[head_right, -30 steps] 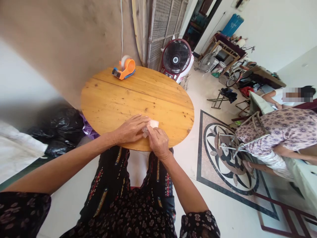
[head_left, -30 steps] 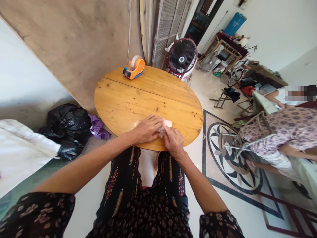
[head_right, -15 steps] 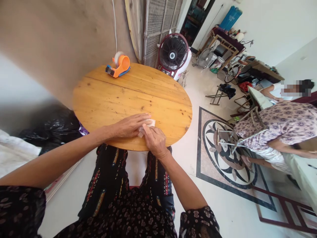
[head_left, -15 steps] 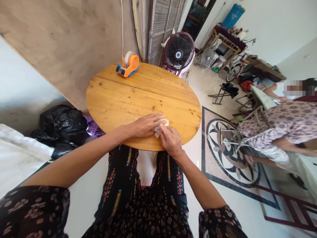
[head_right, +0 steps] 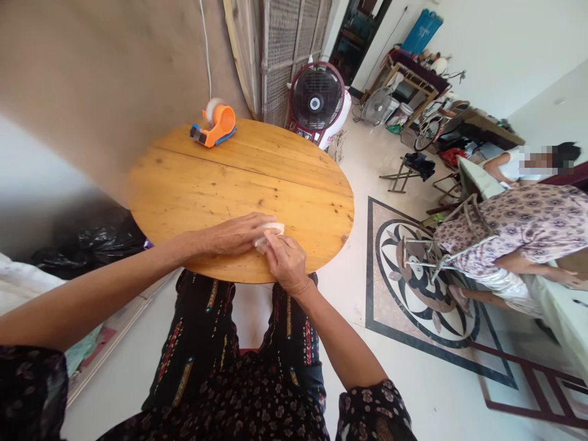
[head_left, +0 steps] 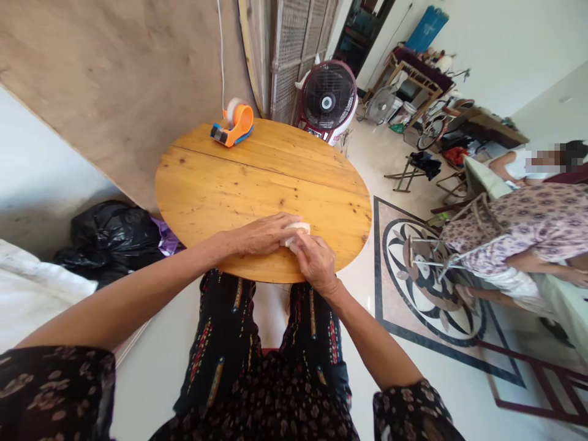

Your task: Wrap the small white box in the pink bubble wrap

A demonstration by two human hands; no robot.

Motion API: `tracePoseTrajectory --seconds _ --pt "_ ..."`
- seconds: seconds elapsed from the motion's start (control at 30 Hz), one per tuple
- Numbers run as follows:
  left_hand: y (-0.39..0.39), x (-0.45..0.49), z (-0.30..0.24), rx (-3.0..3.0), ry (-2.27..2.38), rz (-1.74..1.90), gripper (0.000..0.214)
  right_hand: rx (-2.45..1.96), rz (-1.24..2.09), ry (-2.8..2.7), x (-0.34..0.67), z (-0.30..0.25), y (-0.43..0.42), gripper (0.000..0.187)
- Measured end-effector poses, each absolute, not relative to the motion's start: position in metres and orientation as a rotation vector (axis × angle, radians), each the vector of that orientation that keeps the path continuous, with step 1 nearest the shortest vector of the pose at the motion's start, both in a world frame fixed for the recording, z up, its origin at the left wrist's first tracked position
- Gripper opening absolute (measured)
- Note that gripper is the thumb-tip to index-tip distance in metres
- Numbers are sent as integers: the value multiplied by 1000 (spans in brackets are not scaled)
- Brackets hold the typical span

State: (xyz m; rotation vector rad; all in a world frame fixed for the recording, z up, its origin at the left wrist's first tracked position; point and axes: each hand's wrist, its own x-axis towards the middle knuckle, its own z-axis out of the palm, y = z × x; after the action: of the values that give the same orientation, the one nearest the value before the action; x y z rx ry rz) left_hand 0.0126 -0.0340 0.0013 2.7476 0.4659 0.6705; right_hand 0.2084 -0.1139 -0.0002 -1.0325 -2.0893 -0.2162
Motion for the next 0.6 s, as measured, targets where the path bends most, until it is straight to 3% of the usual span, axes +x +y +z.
tracePoseTrajectory --seconds 0.4,0.6 --pt "-30 17 5 2662 399 693 66 -1067 -178 -2121 211 -2 -115 41" --pt "-32 24 0 2588 498 788 58 -1049 -193 -2129 211 1 -114 40"
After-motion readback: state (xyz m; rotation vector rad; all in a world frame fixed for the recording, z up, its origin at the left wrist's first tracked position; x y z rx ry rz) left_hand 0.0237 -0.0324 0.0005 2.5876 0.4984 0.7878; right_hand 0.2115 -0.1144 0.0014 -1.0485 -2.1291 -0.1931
